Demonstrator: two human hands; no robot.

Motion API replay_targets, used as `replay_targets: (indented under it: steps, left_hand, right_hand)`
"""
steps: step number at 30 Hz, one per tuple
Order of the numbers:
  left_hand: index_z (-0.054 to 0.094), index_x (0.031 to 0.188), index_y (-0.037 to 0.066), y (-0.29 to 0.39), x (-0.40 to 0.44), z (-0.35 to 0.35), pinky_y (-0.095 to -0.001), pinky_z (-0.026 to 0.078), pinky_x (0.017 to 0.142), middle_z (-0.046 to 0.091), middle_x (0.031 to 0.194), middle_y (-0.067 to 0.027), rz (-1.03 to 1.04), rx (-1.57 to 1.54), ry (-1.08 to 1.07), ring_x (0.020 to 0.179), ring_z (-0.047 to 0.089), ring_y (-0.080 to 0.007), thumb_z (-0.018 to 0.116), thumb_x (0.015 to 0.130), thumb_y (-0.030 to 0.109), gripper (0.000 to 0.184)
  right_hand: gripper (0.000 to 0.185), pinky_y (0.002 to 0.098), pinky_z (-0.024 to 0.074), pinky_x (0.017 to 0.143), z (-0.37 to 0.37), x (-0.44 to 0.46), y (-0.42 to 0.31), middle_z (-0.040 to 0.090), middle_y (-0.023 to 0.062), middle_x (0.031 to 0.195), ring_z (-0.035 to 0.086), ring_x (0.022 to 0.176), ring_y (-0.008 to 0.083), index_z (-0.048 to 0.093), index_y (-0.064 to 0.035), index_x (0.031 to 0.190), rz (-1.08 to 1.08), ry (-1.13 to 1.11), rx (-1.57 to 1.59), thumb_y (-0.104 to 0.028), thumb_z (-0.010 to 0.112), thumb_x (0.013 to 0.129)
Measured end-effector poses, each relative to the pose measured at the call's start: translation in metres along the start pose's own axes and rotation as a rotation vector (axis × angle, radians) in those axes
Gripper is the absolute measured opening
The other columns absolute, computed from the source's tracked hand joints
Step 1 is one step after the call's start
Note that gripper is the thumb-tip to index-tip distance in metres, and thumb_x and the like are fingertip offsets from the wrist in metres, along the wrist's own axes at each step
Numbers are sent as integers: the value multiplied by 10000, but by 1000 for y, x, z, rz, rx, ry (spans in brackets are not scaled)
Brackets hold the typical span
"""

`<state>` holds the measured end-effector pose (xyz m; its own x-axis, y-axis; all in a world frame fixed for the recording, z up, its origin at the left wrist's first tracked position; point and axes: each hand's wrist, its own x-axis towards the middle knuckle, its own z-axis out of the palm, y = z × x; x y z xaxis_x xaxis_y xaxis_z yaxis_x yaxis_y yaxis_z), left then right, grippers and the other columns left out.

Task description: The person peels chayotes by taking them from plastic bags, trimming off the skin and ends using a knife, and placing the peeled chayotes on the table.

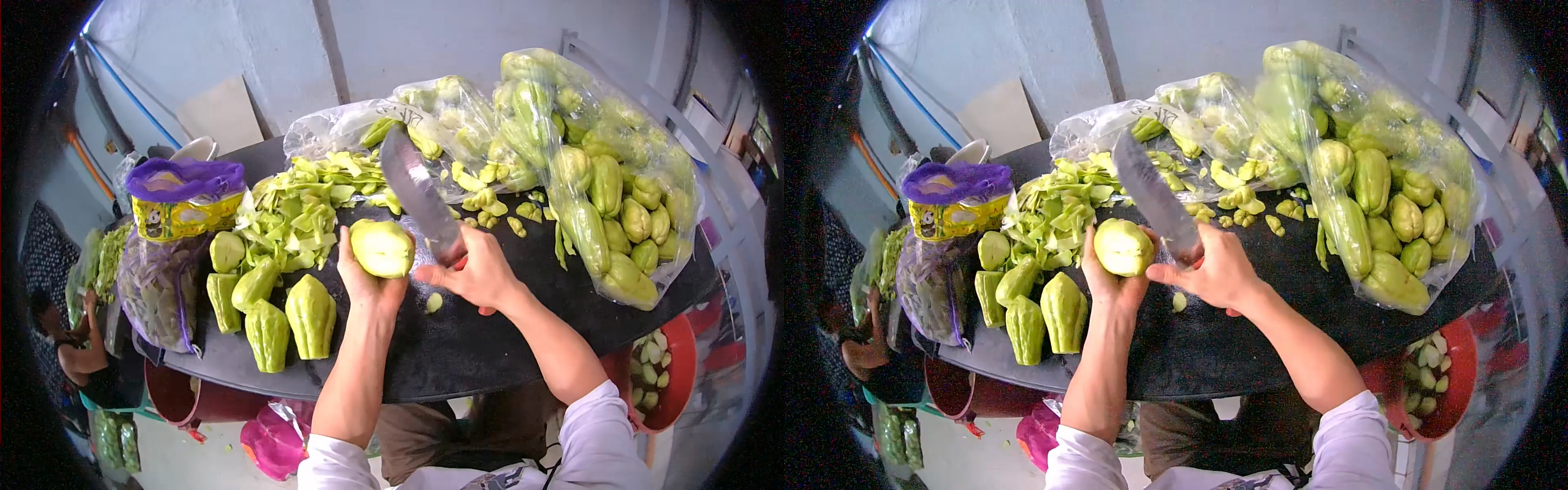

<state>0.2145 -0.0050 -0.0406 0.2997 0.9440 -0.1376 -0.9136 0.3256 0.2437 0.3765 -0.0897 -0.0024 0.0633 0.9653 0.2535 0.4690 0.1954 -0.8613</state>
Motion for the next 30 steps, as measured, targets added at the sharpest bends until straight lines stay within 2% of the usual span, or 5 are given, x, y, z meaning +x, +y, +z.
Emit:
replay_targets:
  steps: [3, 10, 16, 23, 30]
  left_hand:
    - [574, 1267, 55, -4, -5, 5, -481, 488, 977, 640, 1223, -141, -42, 213, 44, 1109, 621, -311, 446, 972, 579, 614]
    - [624, 1215, 62, -7, -21, 21, -421, 528, 948, 688, 1165, -94, -95, 213, -51, 1048, 665, -267, 588, 924, 398, 447]
    - [636, 1165, 56, -6, -24, 20, -392, 566, 858, 708, 1097, -89, -111, 196, -131, 962, 690, -249, 598, 917, 359, 393]
    - [637, 1139, 38, -9, -28, 22, -384, 579, 828, 713, 1051, -111, -124, 126, -232, 910, 701, -255, 591, 919, 328, 367]
    - [636, 1121, 41, -11, -32, 25, -383, 581, 812, 712, 1045, -104, -92, 135, -175, 901, 699, -255, 578, 923, 340, 363]
  right_hand:
    - [845, 354, 569, 714, 9, -2, -5, 725, 157, 835, 724, 762, 226, 608, 62, 1078, -10, 30, -1, -606, 870, 632]
    - [970, 396, 582, 699, 6, -5, -5, 730, 195, 810, 741, 753, 304, 571, 120, 1077, -120, 69, -134, -630, 893, 553]
    - [1014, 369, 585, 656, 2, -7, -8, 718, 173, 752, 739, 710, 280, 554, 144, 1070, -109, 55, -152, -620, 912, 507]
    - [963, 357, 577, 610, 2, -8, -12, 702, 156, 703, 733, 671, 268, 567, 128, 1004, -181, 63, -200, -607, 919, 493]
    - [895, 385, 575, 581, 6, -11, -10, 661, 147, 613, 718, 614, 297, 557, 112, 934, -184, 60, -236, -619, 886, 535]
